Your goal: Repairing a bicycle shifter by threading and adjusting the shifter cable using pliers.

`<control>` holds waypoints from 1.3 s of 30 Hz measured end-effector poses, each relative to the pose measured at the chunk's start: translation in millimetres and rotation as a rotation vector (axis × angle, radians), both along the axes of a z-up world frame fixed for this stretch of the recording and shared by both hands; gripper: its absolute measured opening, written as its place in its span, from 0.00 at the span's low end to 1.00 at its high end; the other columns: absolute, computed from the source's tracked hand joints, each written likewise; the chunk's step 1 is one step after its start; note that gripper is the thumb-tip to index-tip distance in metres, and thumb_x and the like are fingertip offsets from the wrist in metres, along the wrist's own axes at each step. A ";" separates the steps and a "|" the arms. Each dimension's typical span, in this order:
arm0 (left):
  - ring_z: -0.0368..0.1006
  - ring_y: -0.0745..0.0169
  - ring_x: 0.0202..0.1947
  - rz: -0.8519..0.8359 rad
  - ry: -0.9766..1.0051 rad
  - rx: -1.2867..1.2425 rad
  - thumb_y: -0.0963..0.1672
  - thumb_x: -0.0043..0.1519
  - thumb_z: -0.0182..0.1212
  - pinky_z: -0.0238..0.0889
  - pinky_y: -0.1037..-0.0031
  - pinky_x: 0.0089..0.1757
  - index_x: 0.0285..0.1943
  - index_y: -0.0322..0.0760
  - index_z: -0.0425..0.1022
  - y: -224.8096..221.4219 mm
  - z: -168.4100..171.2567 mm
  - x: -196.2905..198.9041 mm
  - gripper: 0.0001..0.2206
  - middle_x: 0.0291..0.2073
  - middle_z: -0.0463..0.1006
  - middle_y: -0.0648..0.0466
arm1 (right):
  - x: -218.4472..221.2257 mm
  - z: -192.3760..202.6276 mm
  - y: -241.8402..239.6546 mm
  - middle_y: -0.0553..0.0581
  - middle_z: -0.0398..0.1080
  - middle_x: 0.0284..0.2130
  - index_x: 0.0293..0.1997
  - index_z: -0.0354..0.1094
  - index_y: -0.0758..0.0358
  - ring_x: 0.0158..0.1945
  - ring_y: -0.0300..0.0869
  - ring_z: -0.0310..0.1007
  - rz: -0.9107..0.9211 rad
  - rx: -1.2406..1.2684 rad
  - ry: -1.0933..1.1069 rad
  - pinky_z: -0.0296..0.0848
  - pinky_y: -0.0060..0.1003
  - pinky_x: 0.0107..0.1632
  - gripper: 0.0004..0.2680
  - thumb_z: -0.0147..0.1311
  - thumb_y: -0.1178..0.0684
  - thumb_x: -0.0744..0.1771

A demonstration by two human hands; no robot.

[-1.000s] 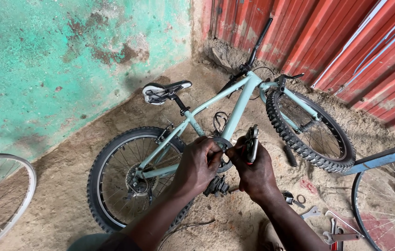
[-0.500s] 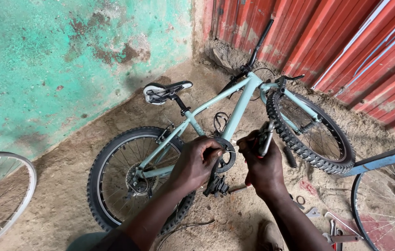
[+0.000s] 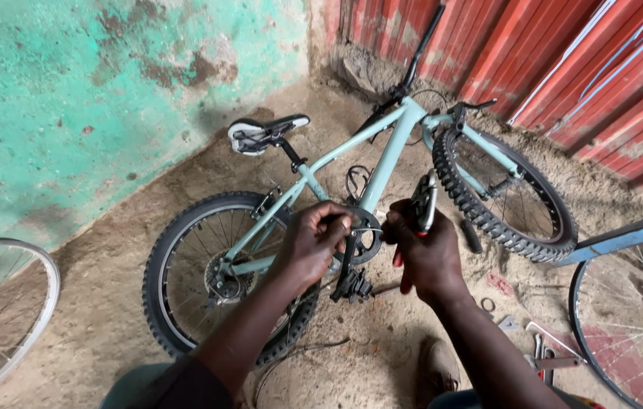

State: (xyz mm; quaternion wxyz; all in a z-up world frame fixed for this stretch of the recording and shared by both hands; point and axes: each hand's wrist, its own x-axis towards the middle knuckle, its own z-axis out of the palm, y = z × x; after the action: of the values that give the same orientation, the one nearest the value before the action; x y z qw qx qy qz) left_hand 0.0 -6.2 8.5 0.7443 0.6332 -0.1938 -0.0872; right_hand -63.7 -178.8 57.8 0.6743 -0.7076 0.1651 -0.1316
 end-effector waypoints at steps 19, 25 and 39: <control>0.71 0.69 0.19 0.148 0.137 -0.001 0.39 0.64 0.60 0.63 0.81 0.27 0.44 0.27 0.82 0.5 -25.4 16.7 0.07 0.25 0.75 0.48 | 1.3 -16.5 11.2 0.45 0.44 0.20 0.38 0.61 0.65 0.16 0.33 0.45 0.112 0.597 0.184 0.50 0.28 0.18 0.18 0.37 0.38 0.72; 0.71 0.69 0.22 0.158 0.267 0.118 0.41 0.68 0.54 0.61 0.73 0.31 0.48 0.30 0.80 -6.2 -28.6 12.3 0.10 0.27 0.77 0.52 | 0.9 -196.7 -83.4 0.50 0.53 0.16 0.39 0.65 0.75 0.15 0.35 0.56 -0.224 0.184 0.274 0.59 0.31 0.18 0.21 0.54 0.37 0.70; 0.75 0.63 0.25 0.282 0.329 -0.087 0.39 0.65 0.62 0.70 0.79 0.27 0.44 0.25 0.79 37.6 -13.0 34.1 0.06 0.26 0.79 0.44 | -14.1 -482.6 -112.4 0.72 0.74 0.37 0.48 0.61 0.69 0.43 0.59 0.79 -0.637 -0.451 0.495 0.76 0.54 0.42 0.22 0.62 0.36 0.68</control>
State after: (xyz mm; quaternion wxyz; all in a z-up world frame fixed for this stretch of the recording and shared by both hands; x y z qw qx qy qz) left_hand 34.2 31.4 -4.5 0.7972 0.5987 0.0172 -0.0760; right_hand -77.8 -291.2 -424.8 0.3696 -0.7609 0.4977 -0.1918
